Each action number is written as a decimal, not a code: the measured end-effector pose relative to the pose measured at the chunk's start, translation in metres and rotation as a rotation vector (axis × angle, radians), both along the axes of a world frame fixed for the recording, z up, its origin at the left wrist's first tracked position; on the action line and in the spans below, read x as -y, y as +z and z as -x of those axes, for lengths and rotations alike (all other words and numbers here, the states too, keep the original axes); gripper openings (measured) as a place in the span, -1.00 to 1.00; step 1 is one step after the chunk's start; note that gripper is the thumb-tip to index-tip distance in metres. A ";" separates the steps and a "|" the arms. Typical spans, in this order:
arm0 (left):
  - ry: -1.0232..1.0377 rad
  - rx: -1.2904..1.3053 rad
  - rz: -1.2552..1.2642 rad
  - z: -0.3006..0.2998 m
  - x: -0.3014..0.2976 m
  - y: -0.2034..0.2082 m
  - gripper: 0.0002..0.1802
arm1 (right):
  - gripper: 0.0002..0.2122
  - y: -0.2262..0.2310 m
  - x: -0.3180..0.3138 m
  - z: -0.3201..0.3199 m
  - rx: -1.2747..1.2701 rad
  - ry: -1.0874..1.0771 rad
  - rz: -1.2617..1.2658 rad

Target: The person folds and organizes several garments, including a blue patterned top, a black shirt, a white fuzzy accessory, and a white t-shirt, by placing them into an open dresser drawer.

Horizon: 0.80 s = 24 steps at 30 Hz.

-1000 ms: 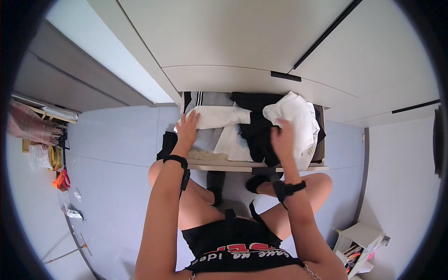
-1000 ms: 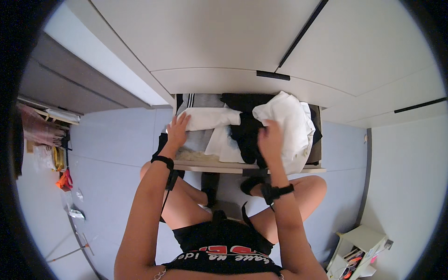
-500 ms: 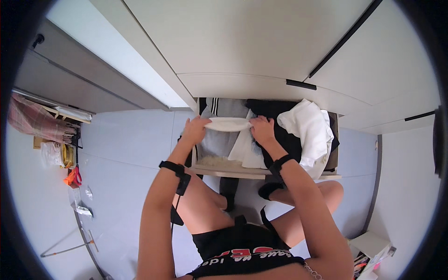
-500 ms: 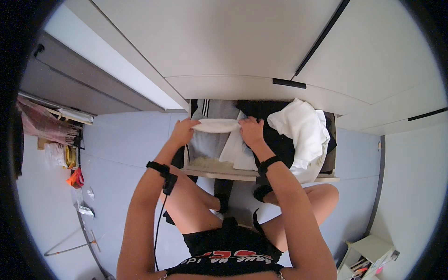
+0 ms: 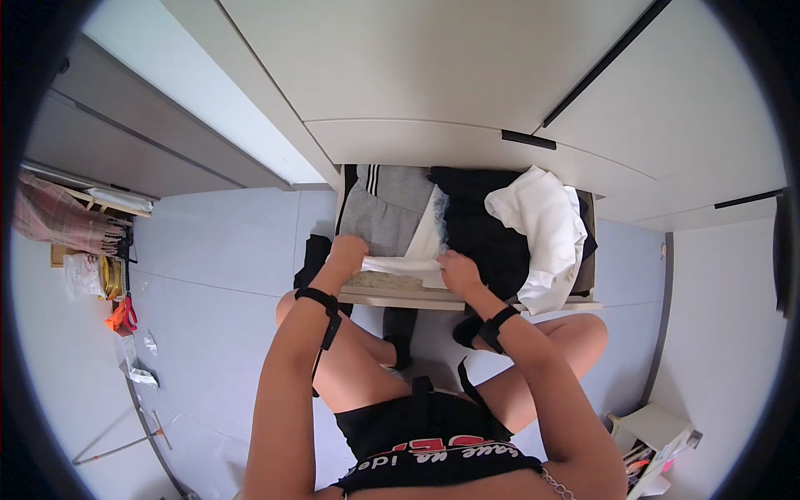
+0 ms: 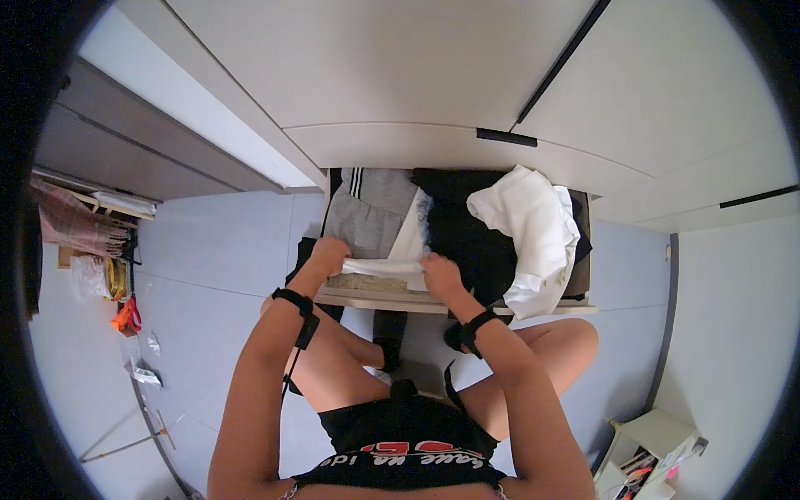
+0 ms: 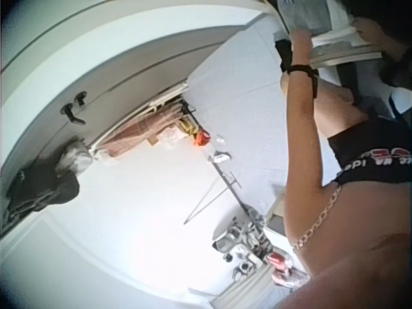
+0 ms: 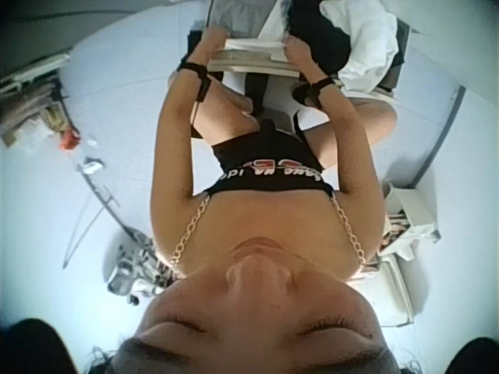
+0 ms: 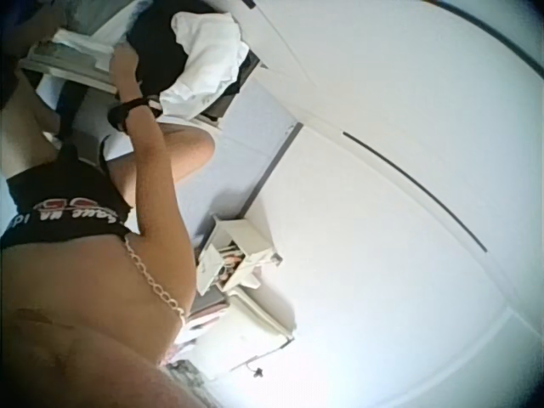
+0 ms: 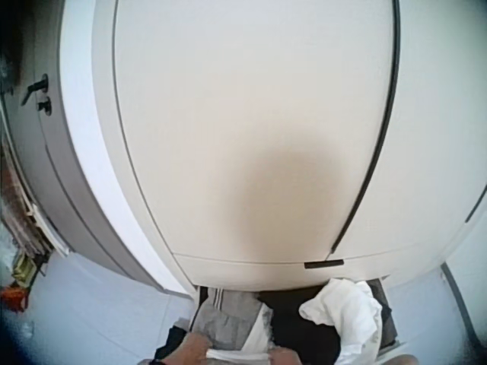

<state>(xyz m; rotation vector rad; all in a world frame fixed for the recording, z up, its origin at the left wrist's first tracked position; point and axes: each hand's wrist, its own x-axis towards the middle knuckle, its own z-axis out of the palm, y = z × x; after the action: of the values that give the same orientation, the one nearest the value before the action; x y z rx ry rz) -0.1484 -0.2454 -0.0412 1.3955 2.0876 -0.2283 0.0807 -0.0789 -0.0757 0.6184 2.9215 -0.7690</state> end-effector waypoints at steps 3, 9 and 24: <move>-0.122 -0.148 -0.088 -0.016 0.011 0.008 -0.82 | -0.82 0.010 0.022 -0.011 -0.143 0.164 -0.116; -0.074 0.056 -0.070 -0.036 0.036 -0.037 -0.77 | -0.77 0.010 0.027 -0.027 -0.148 0.401 -0.166; 0.332 0.156 0.464 -0.076 0.010 -0.047 -0.38 | -0.64 0.020 0.077 -0.007 0.440 0.055 0.011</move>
<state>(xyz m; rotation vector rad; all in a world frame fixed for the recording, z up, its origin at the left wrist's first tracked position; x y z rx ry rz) -0.0728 -0.2557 -0.0883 0.7589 1.9393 -0.4192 0.0876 -0.1560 -0.0554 0.6123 2.5190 -0.5565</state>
